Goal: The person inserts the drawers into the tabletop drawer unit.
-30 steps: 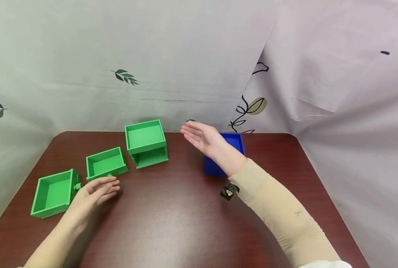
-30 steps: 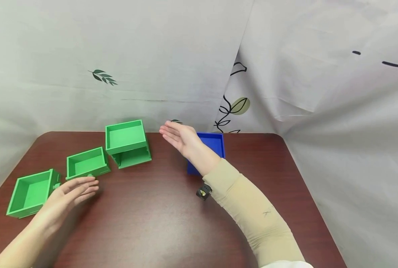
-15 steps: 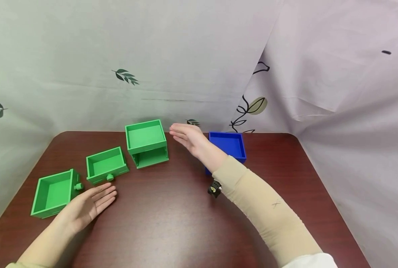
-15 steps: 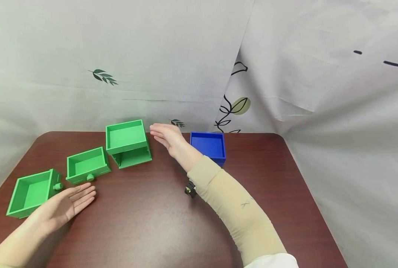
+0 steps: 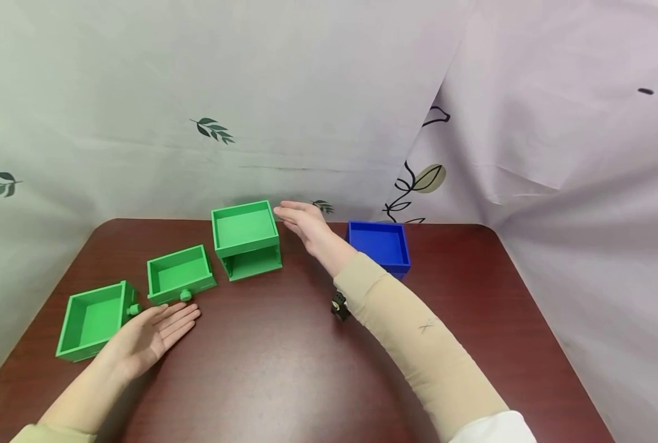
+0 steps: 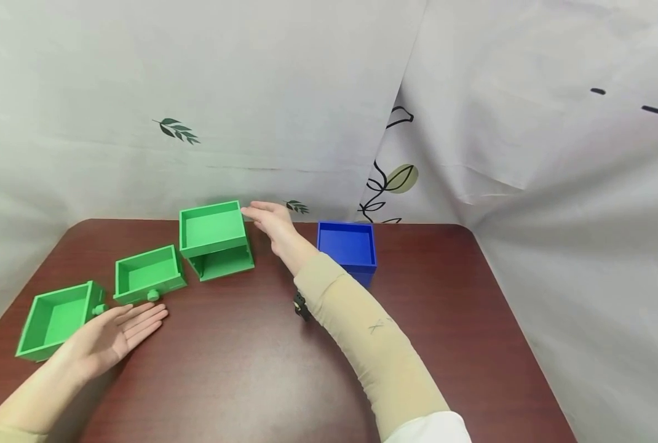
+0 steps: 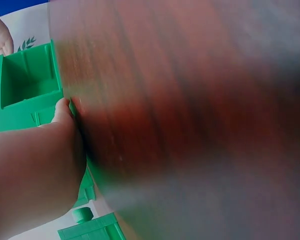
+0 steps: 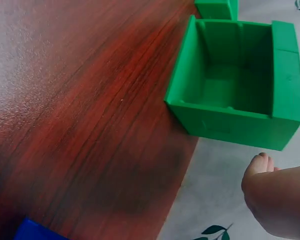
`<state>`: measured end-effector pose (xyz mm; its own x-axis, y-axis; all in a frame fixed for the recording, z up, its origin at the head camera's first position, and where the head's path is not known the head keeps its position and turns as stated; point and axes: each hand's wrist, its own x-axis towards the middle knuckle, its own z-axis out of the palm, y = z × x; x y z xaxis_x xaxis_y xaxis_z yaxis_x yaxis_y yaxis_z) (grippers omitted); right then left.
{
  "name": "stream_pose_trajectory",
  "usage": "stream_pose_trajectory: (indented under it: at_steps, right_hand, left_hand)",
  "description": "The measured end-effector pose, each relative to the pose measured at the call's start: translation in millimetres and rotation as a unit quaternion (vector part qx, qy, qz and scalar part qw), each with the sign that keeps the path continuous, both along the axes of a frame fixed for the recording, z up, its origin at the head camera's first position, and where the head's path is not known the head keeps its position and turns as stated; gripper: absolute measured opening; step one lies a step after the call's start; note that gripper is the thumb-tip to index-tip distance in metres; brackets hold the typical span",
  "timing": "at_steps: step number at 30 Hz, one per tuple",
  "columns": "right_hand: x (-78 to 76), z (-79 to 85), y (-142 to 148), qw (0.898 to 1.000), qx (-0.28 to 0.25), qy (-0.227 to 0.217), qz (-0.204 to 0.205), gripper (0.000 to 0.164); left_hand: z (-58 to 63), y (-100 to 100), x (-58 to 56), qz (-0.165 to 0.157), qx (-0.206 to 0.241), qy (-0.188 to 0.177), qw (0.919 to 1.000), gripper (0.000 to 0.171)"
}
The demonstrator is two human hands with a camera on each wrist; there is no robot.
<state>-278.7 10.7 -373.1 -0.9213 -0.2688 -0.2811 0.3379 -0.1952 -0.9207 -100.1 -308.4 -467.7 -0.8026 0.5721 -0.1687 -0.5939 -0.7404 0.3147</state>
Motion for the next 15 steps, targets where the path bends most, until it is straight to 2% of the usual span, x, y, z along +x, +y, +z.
stream_pose_trajectory:
  at_steps: [4,9,15]
  right_hand:
    - [-4.5,-5.2,-3,1.0,0.01,0.01,0.003,0.055]
    - [-8.8,-12.9,-5,1.0,0.007,0.014,0.018,0.056]
    - [-11.0,-18.5,-10,0.998,0.016,0.035,0.039,0.057]
  left_hand:
    - [0.7,4,-1.5,0.025,-0.023,-0.02,0.9992,0.055]
    - [3.0,10,-4.8,0.062,-0.089,-0.049,0.9929,0.04]
    - [5.5,15,-9.0,0.081,-0.123,-0.068,0.9867,0.031]
